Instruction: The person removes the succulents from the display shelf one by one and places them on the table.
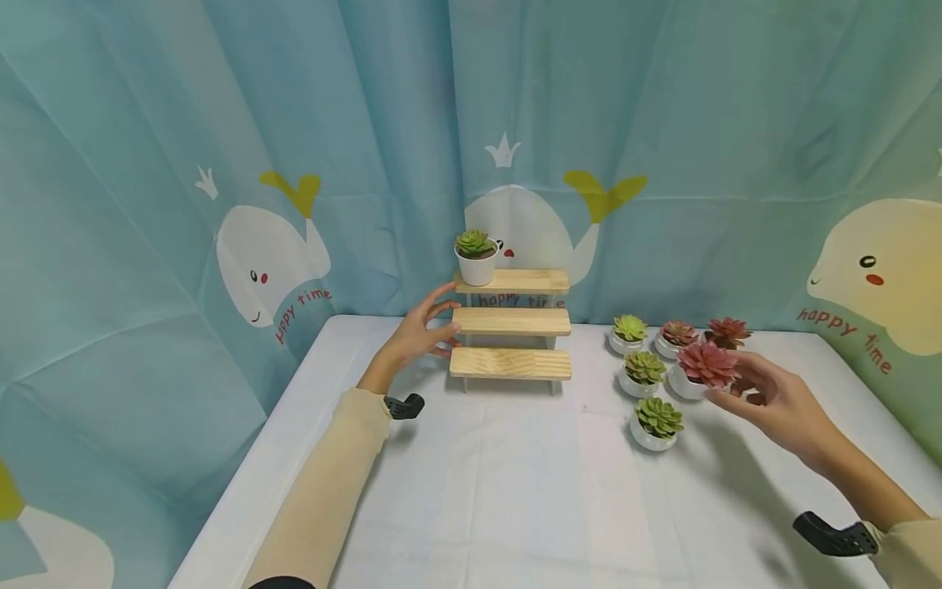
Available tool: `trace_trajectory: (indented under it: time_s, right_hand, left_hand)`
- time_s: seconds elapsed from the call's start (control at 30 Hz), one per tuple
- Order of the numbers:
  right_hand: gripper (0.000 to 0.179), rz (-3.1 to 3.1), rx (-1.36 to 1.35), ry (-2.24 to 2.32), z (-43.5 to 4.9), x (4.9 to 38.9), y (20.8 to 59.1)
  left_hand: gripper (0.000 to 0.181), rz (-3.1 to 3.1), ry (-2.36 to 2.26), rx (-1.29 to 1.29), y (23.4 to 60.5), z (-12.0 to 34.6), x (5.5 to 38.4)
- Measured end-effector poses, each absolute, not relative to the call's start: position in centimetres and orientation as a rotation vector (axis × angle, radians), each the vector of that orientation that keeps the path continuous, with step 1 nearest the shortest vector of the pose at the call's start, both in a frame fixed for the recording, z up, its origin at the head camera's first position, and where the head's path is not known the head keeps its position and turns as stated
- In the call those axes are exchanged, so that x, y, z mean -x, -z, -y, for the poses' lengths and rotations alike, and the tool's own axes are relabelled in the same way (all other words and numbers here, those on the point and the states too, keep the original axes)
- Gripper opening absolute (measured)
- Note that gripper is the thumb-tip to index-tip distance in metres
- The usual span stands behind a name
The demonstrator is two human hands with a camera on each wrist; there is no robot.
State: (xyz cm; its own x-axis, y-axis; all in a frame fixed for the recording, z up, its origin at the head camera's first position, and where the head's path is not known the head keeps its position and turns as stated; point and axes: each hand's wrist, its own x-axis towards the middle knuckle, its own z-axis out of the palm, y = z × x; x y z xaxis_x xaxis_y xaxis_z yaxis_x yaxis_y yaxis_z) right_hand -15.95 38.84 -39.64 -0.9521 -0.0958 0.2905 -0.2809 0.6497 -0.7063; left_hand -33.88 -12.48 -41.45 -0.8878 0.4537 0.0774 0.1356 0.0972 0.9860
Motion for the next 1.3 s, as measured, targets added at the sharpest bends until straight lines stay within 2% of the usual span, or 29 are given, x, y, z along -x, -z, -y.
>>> trace_trajectory:
  time_s: [0.53, 1.3]
  right_hand:
    - [0.047, 2.639, -0.264, -1.259, -41.2, 14.3, 43.0]
    - [0.061, 2.757, -0.136, -1.229, -42.7, 13.7, 46.0]
  left_hand:
    - [0.075, -2.145, -1.876, -0.595, 41.5, 12.7, 34.0]
    - [0.074, -2.092, -1.893, -0.608, 41.4, 12.5, 34.0]
